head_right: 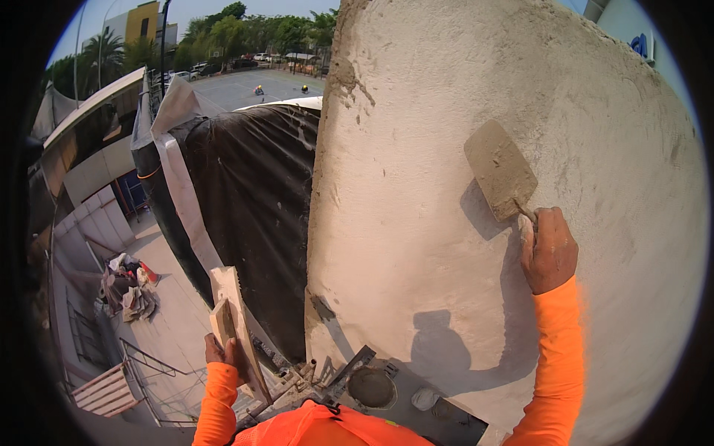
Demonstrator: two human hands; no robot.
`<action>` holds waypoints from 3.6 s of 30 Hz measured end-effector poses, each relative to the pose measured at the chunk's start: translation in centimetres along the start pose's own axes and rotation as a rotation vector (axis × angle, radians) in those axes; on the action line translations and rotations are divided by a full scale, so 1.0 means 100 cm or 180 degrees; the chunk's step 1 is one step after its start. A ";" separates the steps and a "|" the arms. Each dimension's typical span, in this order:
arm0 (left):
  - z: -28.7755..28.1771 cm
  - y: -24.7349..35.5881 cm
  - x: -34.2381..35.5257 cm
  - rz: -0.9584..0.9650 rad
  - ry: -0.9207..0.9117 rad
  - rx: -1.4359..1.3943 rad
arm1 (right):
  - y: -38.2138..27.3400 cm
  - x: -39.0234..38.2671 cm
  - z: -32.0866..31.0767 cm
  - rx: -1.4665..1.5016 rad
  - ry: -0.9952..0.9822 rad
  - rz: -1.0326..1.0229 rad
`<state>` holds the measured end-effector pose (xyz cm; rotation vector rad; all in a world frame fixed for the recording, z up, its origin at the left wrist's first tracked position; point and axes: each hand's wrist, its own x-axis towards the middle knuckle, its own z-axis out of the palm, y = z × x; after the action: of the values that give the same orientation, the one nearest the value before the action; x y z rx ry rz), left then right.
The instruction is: The person scoops wet cement from a bucket with a trowel and applies it to a vertical wall, then smooths the surface with a larger trowel. The person repeats this cycle of scooping, applying, and smoothing across the wall surface.
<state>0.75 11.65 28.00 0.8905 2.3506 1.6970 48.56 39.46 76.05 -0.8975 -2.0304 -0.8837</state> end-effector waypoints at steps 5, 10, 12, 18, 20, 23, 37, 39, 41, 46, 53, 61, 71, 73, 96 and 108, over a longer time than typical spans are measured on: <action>0.064 0.025 -0.013 0.0481 -0.0274 0.0547 | -0.038 -0.043 0.028 0.1154 -0.1177 -0.0088; 0.056 -0.038 -0.057 0.0253 -0.0961 0.1638 | -0.120 -0.094 0.086 0.2415 -0.2365 -0.0073; 0.028 -0.070 -0.083 -0.0117 -0.1180 0.1848 | -0.132 -0.086 0.100 0.2485 -0.2777 -0.0011; -0.068 -0.131 -0.196 -0.1201 -0.1095 0.2525 | -0.110 0.056 0.120 0.2552 -0.2249 -0.0040; -0.093 -0.141 -0.221 -0.1649 -0.0993 0.2621 | -0.115 0.118 0.137 0.2205 -0.1640 -0.0268; -0.110 -0.152 -0.247 -0.2123 -0.0856 0.2634 | -0.126 0.198 0.160 0.1934 -0.1866 0.0232; -0.119 -0.193 -0.291 -0.2604 -0.0407 0.2328 | -0.098 0.238 0.103 0.0540 -0.0567 -0.0186; -0.121 -0.198 -0.291 -0.2519 -0.0377 0.2247 | -0.096 0.193 0.079 0.0941 -0.0590 -0.0337; -0.124 -0.205 -0.287 -0.2589 -0.0559 0.2264 | -0.107 0.131 0.084 0.1084 -0.0475 -0.0136; -0.146 -0.216 -0.250 -0.2062 -0.0898 0.2117 | -0.163 -0.133 0.120 0.3989 -0.2037 0.1362; -0.189 -0.187 -0.241 -0.1779 -0.1719 0.3257 | -0.241 -0.516 0.209 0.4441 -0.3536 0.4838; -0.199 -0.214 -0.303 -0.2094 -0.2542 0.4020 | -0.239 -0.791 0.294 0.2158 -0.4670 0.3506; -0.209 -0.243 -0.352 -0.2435 -0.2721 0.4187 | -0.273 -0.929 0.460 -0.0156 -0.5801 0.2650; -0.208 -0.244 -0.350 -0.2726 -0.2756 0.4491 | -0.291 -0.931 0.484 -0.0145 -0.5970 0.2531; -0.179 -0.179 -0.250 -0.1405 -0.2409 0.3836 | -0.185 -0.720 0.250 0.0798 -0.4398 0.2754; -0.167 -0.144 -0.235 -0.1469 -0.1860 0.3563 | -0.145 -0.536 0.177 0.1073 -0.4406 0.2342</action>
<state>7.51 -17.30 15.53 0.6734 2.6094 -0.1522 56.92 30.03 19.11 -2.1740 -2.3478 0.7164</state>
